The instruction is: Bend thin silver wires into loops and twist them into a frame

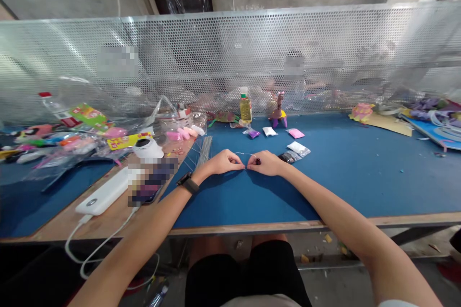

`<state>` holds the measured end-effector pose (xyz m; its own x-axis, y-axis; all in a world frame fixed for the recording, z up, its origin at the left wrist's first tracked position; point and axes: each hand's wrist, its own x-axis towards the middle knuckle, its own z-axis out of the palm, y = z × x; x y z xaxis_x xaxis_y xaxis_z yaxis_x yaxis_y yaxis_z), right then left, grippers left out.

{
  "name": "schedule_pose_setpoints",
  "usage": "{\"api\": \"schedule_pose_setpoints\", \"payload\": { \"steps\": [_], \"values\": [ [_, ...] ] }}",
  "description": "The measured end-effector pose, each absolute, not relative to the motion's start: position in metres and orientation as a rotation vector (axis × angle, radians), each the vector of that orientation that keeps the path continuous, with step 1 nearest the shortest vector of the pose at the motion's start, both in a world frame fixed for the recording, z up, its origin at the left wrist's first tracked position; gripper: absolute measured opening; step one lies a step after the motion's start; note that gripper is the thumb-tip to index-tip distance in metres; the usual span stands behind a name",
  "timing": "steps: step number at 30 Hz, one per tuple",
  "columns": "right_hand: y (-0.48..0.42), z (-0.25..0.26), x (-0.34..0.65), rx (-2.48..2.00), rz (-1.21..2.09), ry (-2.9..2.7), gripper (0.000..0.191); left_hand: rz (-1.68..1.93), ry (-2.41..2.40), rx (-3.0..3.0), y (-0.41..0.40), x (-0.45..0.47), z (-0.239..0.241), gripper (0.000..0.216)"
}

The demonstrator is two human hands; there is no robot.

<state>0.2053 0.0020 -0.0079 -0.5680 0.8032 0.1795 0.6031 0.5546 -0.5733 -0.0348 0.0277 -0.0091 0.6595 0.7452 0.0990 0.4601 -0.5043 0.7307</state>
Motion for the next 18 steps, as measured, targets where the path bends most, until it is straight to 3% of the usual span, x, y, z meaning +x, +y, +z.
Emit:
{"api": "schedule_pose_setpoints", "payload": {
  "steps": [10,18],
  "values": [
    [0.007,-0.010,0.202,-1.289,0.823,-2.238,0.020,0.538,1.181,2.010,0.031,-0.026,-0.012,0.035],
    [0.005,-0.015,0.202,-1.271,0.723,-2.249,0.020,0.546,1.255,2.063,0.026,-0.025,-0.012,0.035]
  ]
}}
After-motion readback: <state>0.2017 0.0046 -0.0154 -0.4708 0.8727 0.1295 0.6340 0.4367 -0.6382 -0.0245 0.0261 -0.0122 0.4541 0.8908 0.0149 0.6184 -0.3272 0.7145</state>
